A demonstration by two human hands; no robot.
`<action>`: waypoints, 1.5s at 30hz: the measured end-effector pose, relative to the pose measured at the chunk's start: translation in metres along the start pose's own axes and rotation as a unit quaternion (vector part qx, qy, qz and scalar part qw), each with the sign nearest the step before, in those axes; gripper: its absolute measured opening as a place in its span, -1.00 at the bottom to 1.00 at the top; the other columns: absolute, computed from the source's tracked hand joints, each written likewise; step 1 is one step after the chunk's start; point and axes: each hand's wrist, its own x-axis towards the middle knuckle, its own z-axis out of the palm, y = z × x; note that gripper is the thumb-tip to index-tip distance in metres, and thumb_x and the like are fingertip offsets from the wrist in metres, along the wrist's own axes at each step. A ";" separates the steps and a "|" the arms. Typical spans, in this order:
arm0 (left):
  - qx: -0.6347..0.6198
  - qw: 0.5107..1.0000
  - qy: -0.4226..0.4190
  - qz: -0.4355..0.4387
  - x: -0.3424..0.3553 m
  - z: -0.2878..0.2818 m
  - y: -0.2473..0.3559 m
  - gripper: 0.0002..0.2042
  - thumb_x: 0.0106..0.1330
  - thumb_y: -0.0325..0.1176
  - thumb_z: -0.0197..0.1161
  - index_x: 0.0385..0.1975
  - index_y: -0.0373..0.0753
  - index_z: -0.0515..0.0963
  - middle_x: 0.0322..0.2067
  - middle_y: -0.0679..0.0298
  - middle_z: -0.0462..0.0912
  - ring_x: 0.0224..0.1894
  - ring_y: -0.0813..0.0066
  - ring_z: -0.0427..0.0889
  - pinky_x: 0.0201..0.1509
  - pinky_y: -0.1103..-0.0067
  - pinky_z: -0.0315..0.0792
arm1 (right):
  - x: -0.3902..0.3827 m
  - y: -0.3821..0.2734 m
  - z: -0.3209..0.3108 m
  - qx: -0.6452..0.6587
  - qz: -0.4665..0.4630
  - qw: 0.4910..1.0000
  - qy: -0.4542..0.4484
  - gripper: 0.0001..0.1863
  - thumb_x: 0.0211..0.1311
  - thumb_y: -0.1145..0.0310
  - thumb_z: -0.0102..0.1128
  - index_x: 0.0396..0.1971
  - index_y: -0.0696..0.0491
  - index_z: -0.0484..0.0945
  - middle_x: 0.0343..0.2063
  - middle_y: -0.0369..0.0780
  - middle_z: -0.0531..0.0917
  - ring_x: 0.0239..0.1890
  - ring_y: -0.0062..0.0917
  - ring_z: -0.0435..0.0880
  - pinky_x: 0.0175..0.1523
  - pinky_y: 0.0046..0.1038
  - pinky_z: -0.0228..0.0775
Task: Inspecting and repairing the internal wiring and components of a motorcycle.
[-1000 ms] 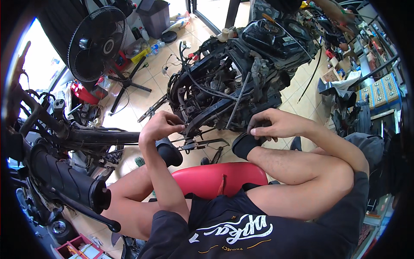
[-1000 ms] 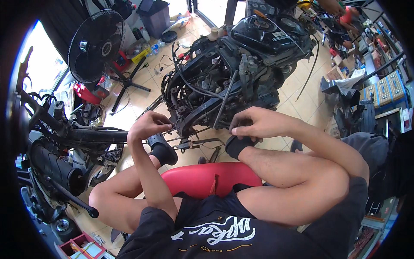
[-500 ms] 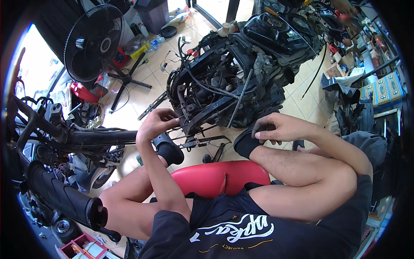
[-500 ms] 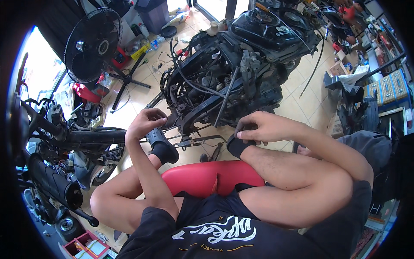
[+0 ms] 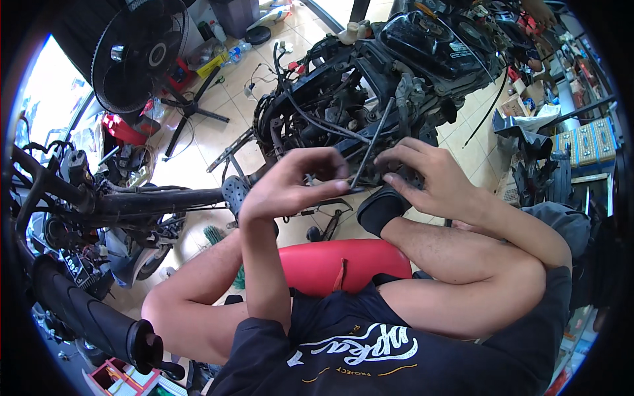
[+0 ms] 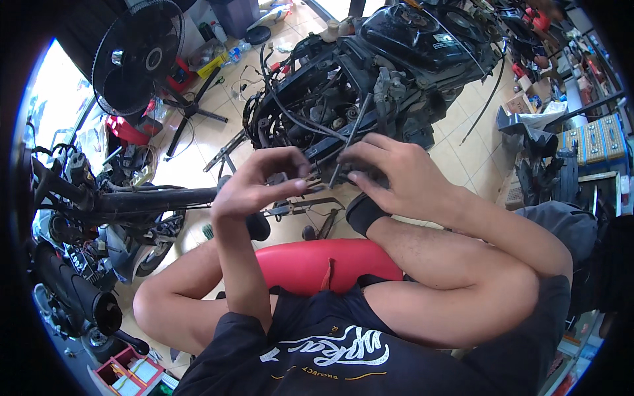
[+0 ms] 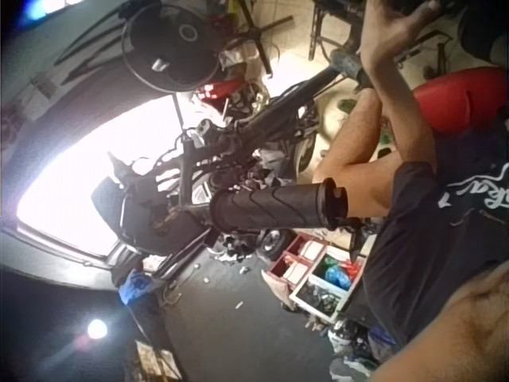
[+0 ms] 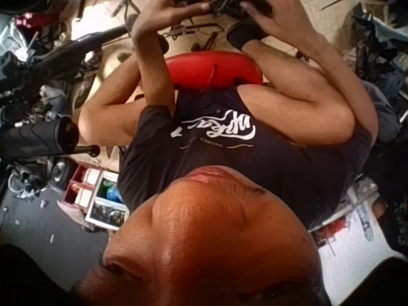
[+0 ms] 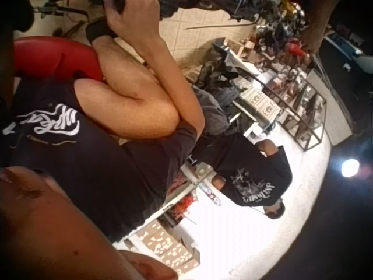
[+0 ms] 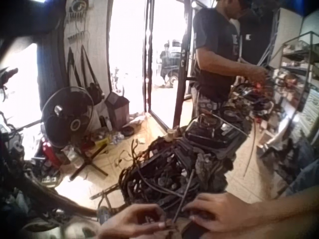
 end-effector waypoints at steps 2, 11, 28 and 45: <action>-0.040 0.999 -0.020 0.029 0.010 0.020 0.001 -0.77 0.32 -0.29 0.39 -0.25 -0.33 0.56 -0.40 0.40 0.58 -0.30 0.70 0.49 -0.15 0.63 0.43 | 0.002 -0.008 -0.005 -0.074 -0.108 0.989 0.062 -0.69 0.04 0.53 0.38 -0.14 0.08 0.66 -0.29 -0.14 0.66 -0.33 -0.28 0.72 -0.29 -0.39 0.59; -0.106 0.994 -0.010 -0.018 0.019 0.037 -0.004 -0.79 0.36 -0.30 0.36 -0.25 -0.33 0.56 -0.42 0.44 0.55 -0.33 0.74 0.44 -0.22 0.67 0.40 | 0.002 -0.009 -0.014 -0.160 -0.188 0.968 0.030 -0.68 -0.05 0.51 0.39 -0.20 0.03 0.68 -0.28 -0.19 0.67 -0.30 -0.34 0.71 -0.24 -0.39 0.60; 0.028 0.999 0.024 0.009 0.018 0.032 -0.006 -0.79 0.30 -0.32 0.37 -0.32 -0.35 0.54 -0.47 0.32 0.60 -0.40 0.64 0.52 -0.28 0.61 0.44 | 0.008 -0.002 -0.001 0.220 0.269 0.934 -0.079 -0.80 0.25 0.34 0.33 -0.24 0.15 0.66 -0.43 -0.25 0.68 -0.47 -0.59 0.64 -0.48 -0.55 0.42; -0.019 0.999 -0.003 -0.027 0.018 0.036 0.005 -0.76 0.31 -0.27 0.37 -0.31 -0.35 0.58 -0.52 0.38 0.56 -0.41 0.68 0.46 -0.27 0.62 0.40 | 0.000 -0.002 -0.010 -0.138 -0.189 0.971 0.041 -0.76 0.09 0.38 0.39 -0.23 0.10 0.65 -0.35 -0.17 0.63 -0.36 -0.25 0.67 -0.28 -0.32 0.53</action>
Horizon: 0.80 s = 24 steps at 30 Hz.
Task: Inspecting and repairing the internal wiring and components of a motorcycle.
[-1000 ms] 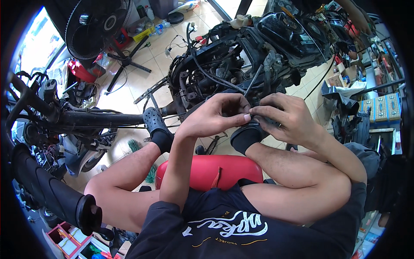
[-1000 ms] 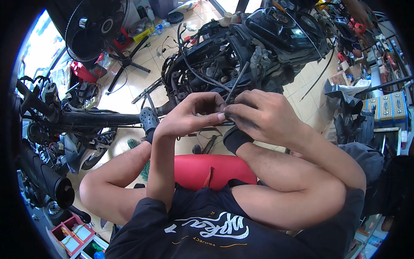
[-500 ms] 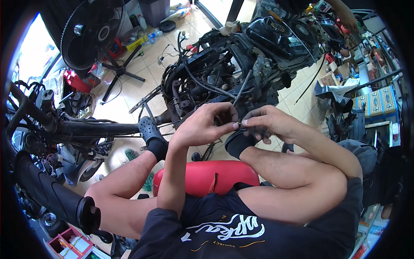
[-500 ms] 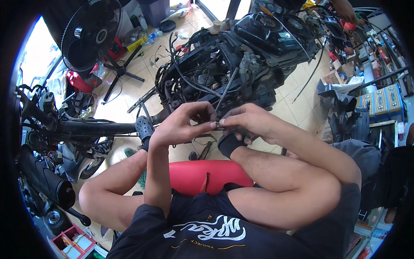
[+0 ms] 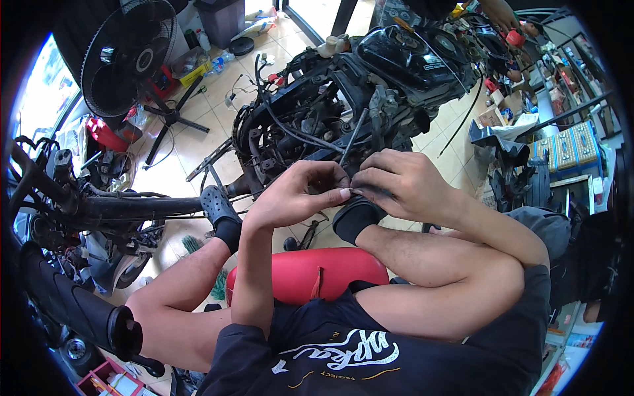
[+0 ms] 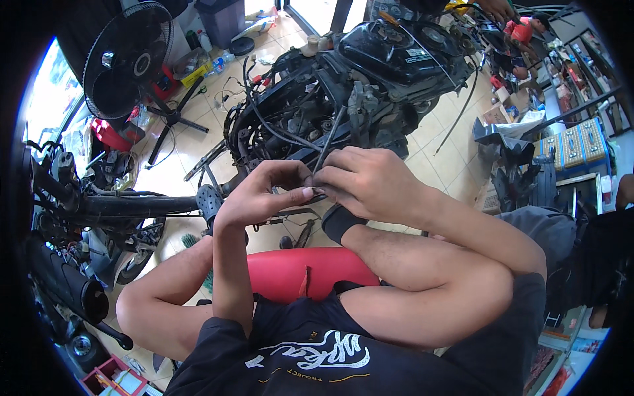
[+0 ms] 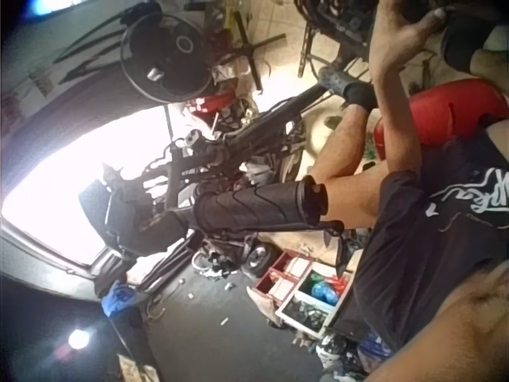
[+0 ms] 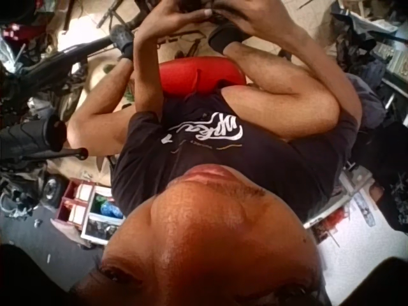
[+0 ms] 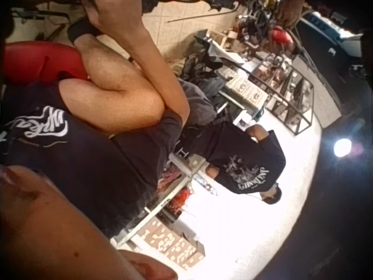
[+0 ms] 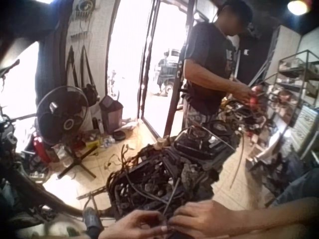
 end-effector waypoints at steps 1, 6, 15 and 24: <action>-0.010 1.000 -0.006 -0.007 0.001 0.000 0.000 -0.77 0.31 -0.28 0.37 -0.31 -0.35 0.57 -0.51 0.38 0.56 -0.41 0.68 0.46 -0.26 0.62 0.40 | -0.001 0.001 0.002 -0.004 0.005 1.000 -0.001 -0.76 0.09 0.38 0.39 -0.23 0.10 0.65 -0.35 -0.17 0.63 -0.36 -0.25 0.67 -0.28 -0.32 0.53; 0.087 0.995 0.009 0.045 0.001 -0.002 -0.001 -0.80 0.29 -0.34 0.36 -0.30 -0.35 0.57 -0.50 0.31 0.58 -0.42 0.62 0.49 -0.25 0.60 0.43 | 0.006 0.001 0.001 0.423 0.500 0.721 -0.227 -0.80 0.36 0.26 0.26 -0.21 0.08 0.63 -0.42 -0.28 0.64 -0.45 -0.62 0.62 -0.41 -0.51 0.42; 0.099 0.994 -0.033 0.038 -0.001 -0.002 0.001 -0.84 0.28 -0.39 0.36 -0.30 -0.34 0.58 -0.50 0.28 0.63 -0.42 0.60 0.57 -0.28 0.57 0.45 | 0.005 -0.011 -0.002 0.248 0.341 0.900 -0.109 -0.79 0.29 0.29 0.27 -0.26 0.15 0.64 -0.51 -0.18 0.66 -0.46 -0.59 0.60 -0.32 -0.47 0.45; 0.093 0.995 0.016 0.035 0.001 0.001 -0.002 -0.80 0.29 -0.31 0.36 -0.31 -0.34 0.57 -0.50 0.36 0.60 -0.42 0.67 0.53 -0.29 0.64 0.41 | -0.003 0.002 0.001 0.059 0.090 0.992 -0.061 -0.78 0.08 0.44 0.42 -0.24 0.10 0.66 -0.33 -0.18 0.65 -0.34 -0.29 0.69 -0.27 -0.35 0.56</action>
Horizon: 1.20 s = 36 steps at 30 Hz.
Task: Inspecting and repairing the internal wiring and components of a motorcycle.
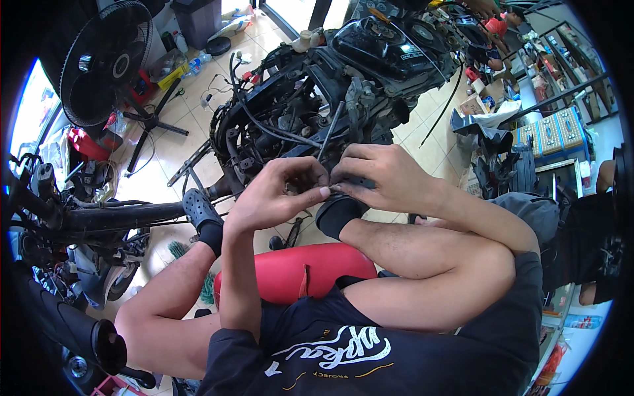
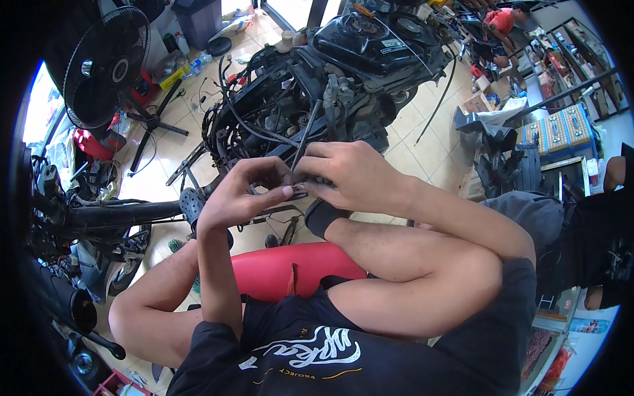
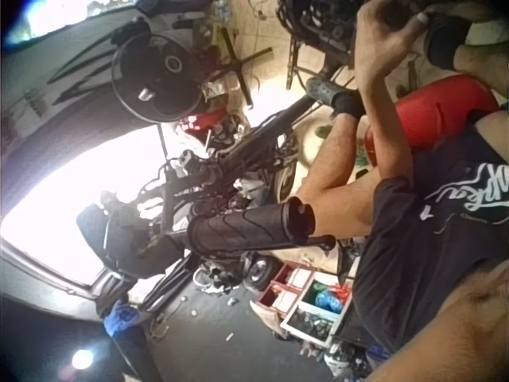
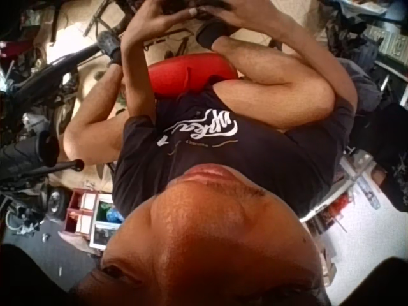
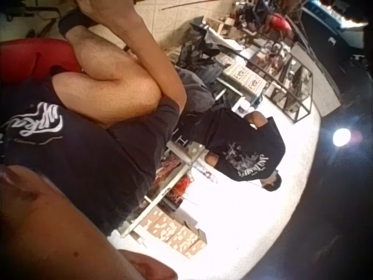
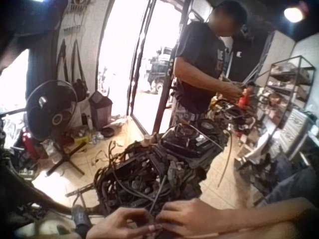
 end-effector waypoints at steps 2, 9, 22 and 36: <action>-0.056 0.998 -0.025 0.002 0.002 0.005 0.001 -0.80 0.29 -0.31 0.36 -0.31 -0.34 0.58 -0.50 0.36 0.60 -0.41 0.67 0.52 -0.27 0.63 0.41 | -0.002 0.003 -0.001 0.003 -0.023 1.000 0.006 -0.78 0.07 0.44 0.43 -0.25 0.09 0.67 -0.34 -0.18 0.65 -0.35 -0.29 0.69 -0.28 -0.35 0.56; -0.085 0.996 -0.036 -0.012 0.005 0.007 -0.005 -0.78 0.31 -0.29 0.38 -0.29 -0.33 0.59 -0.48 0.38 0.60 -0.40 0.68 0.51 -0.25 0.63 0.41 | -0.002 -0.002 -0.014 0.097 0.073 0.992 -0.046 -0.82 0.12 0.40 0.42 -0.28 0.12 0.71 -0.49 -0.24 0.67 -0.48 -0.47 0.67 -0.41 -0.49 0.47; -0.068 0.997 -0.029 0.011 0.009 0.013 -0.004 -0.80 0.32 -0.32 0.35 -0.30 -0.35 0.56 -0.46 0.35 0.58 -0.39 0.68 0.50 -0.26 0.63 0.42 | -0.006 0.002 -0.015 0.098 0.105 0.989 -0.021 -0.78 0.24 0.28 0.40 -0.25 0.13 0.71 -0.48 -0.30 0.70 -0.51 -0.71 0.57 -0.44 -0.63 0.35; -0.030 1.000 -0.004 0.007 0.003 0.003 0.005 -0.87 0.26 -0.45 0.36 -0.33 -0.33 0.55 -0.45 0.38 0.58 -0.35 0.67 0.50 -0.22 0.60 0.41 | -0.004 0.024 -0.023 0.177 0.277 0.944 0.013 -0.67 0.35 0.13 0.22 -0.22 0.12 0.70 -0.41 -0.18 0.72 -0.44 -0.53 0.66 -0.28 -0.43 0.54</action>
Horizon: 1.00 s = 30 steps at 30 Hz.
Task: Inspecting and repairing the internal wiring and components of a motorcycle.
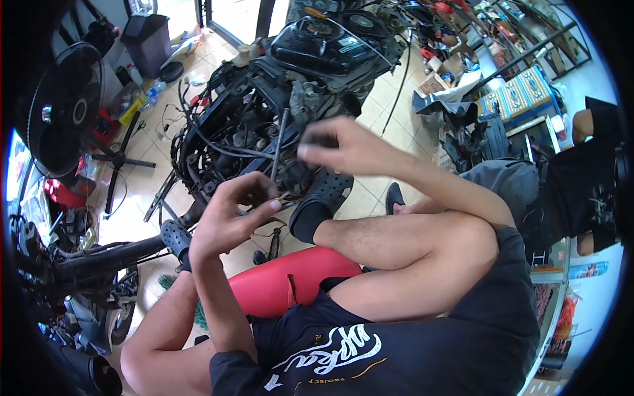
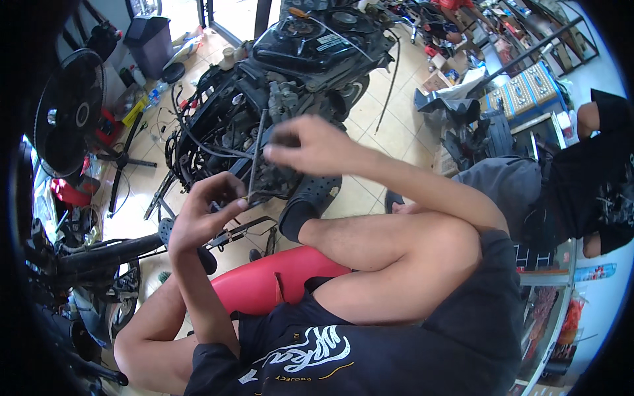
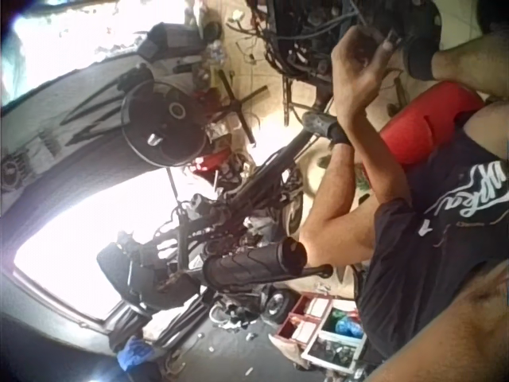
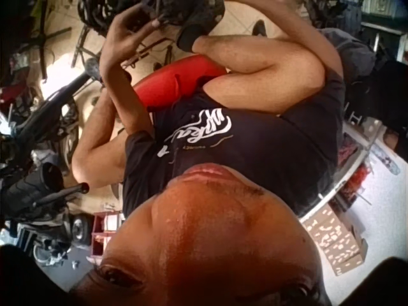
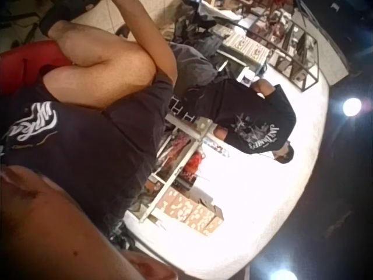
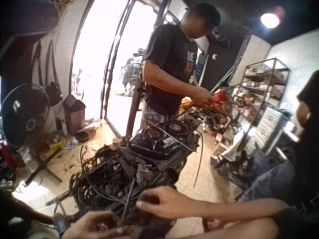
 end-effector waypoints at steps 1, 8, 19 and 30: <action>-0.023 1.000 0.015 0.000 -0.002 -0.002 0.001 -0.87 0.28 -0.43 0.36 -0.33 -0.32 0.55 -0.42 0.38 0.59 -0.33 0.67 0.50 -0.21 0.62 0.40 | 0.007 0.010 -0.011 -0.047 -0.059 0.993 0.085 -0.70 0.35 0.16 0.24 -0.19 0.10 0.69 -0.40 -0.22 0.72 -0.44 -0.58 0.64 -0.29 -0.48 0.51; -0.091 0.989 0.112 -0.039 -0.022 -0.029 -0.001 -0.86 0.34 -0.42 0.29 -0.26 -0.27 0.47 -0.41 0.47 0.49 -0.35 0.77 0.44 -0.24 0.74 0.31 | 0.039 0.081 -0.131 -0.385 -0.069 0.801 0.453 -0.61 0.21 0.09 0.33 -0.09 0.04 0.69 -0.24 -0.08 0.74 -0.19 -0.24 0.73 -0.05 -0.28 0.53; -0.037 0.927 0.289 -0.236 -0.104 -0.136 -0.108 -0.79 0.51 -0.31 0.11 0.01 -0.26 0.45 -0.39 0.30 0.59 -0.36 0.48 0.64 -0.21 0.55 0.52 | 0.080 0.116 -0.140 -0.352 0.007 0.878 0.325 -0.57 0.45 0.04 -0.05 -0.23 0.07 0.68 -0.32 0.07 0.70 -0.19 0.05 0.68 -0.03 -0.01 0.50; 0.122 0.870 0.289 -0.380 -0.129 -0.154 -0.107 -0.57 0.49 -0.04 0.06 0.09 -0.25 0.57 -0.30 0.24 0.71 -0.32 0.46 0.65 -0.22 0.50 0.43 | -0.004 -0.062 -0.117 -0.289 0.103 0.947 0.091 -0.69 0.44 0.25 0.13 -0.05 0.21 0.51 -0.35 -0.03 0.67 -0.22 -0.28 0.71 -0.05 -0.25 0.52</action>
